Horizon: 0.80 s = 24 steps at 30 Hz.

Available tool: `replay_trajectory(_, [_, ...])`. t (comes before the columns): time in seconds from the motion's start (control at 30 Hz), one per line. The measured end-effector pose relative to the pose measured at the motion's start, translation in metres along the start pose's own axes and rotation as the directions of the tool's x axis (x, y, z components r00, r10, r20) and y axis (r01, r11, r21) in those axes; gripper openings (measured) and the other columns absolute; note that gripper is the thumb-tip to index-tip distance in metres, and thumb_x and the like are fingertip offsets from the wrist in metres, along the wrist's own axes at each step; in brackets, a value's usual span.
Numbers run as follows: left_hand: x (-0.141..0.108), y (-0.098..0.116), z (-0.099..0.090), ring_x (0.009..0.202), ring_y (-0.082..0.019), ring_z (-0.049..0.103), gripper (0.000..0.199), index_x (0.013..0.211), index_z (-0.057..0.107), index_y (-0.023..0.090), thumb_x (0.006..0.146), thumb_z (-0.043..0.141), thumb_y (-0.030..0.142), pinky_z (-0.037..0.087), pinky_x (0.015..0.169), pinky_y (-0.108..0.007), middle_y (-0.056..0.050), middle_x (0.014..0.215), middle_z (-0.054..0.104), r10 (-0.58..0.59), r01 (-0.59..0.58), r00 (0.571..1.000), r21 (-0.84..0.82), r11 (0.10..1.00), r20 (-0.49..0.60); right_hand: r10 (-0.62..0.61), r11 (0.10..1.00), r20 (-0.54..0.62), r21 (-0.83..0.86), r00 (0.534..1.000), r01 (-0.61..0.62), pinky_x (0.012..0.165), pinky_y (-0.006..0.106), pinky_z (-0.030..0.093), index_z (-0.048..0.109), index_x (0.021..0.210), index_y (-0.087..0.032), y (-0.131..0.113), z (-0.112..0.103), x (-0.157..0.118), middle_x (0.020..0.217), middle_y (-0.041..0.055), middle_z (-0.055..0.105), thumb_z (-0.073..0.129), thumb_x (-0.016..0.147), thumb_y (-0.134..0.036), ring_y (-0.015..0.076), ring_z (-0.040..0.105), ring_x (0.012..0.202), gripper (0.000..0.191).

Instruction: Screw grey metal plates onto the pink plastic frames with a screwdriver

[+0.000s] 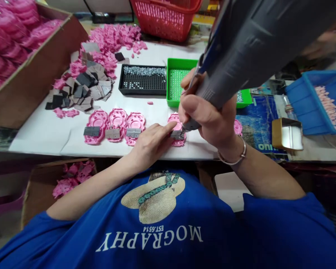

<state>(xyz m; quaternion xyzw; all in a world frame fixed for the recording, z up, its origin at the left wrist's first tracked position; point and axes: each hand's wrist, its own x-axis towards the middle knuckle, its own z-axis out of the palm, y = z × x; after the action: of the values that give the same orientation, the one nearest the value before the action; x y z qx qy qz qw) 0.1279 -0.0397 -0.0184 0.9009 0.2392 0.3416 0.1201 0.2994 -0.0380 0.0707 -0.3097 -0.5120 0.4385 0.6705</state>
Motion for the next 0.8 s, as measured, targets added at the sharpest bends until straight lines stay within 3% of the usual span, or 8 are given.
replay_trajectory(0.1, [0.001, 0.002, -0.002, 0.084, -0.018, 0.056, 0.029, 0.127, 0.048, 0.008, 0.098, 0.047, 0.012, 0.051, 0.074, -0.03, -0.008, 0.092, 0.067, -0.024, 0.025, 0.999, -0.019, 1.0, 0.049, -0.148, 0.989, -0.089, -0.044, 0.985, 0.145, 0.037, 0.029, 0.029, 0.069, 0.08, -0.026, -0.01, -0.002, 0.017, 0.055, -0.0054, 0.046, 0.079, 0.068, -0.041, 0.01, 0.037, 0.039, 0.022])
replay_trajectory(0.23, [0.003, 0.004, -0.003, 0.091, -0.02, 0.057, 0.013, 0.106, 0.059, 0.012, 0.096, 0.049, 0.011, 0.053, 0.079, -0.032, -0.011, 0.101, 0.067, -0.018, 0.026, 0.993, -0.067, 0.997, 0.114, -0.327, 0.94, -0.221, -0.179, 0.919, 0.291, 0.043, 0.03, 0.032, 0.066, 0.08, -0.031, -0.006, -0.017, 0.048, 0.059, -0.0046, 0.047, 0.077, 0.073, -0.041, 0.0118, 0.039, 0.045, 0.016])
replay_trajectory(0.43, [0.004, 0.004, -0.005, 0.092, -0.021, 0.058, 0.013, 0.099, 0.061, 0.011, 0.093, 0.051, 0.006, 0.055, 0.079, -0.034, -0.013, 0.106, 0.067, -0.003, 0.012, 0.995, -0.095, 0.995, 0.098, -0.324, 0.938, -0.274, -0.215, 0.906, 0.27, 0.044, 0.032, 0.034, 0.066, 0.085, -0.032, 0.028, -0.045, 0.074, 0.084, -0.0039, 0.064, 0.078, 0.072, -0.04, 0.0099, 0.042, 0.045, 0.02])
replay_trajectory(0.8, [0.005, 0.004, -0.006, 0.092, -0.02, 0.058, 0.015, 0.1, 0.061, 0.012, 0.093, 0.05, 0.005, 0.056, 0.078, -0.033, -0.012, 0.106, 0.067, -0.018, 0.029, 0.996, -0.121, 0.992, 0.091, -0.282, 0.931, -0.27, -0.308, 0.921, 0.194, 0.043, 0.032, 0.039, 0.064, 0.086, -0.035, 0.041, -0.057, 0.072, 0.06, -0.0061, 0.05, 0.078, 0.071, -0.049, 0.0123, 0.046, 0.044, 0.024])
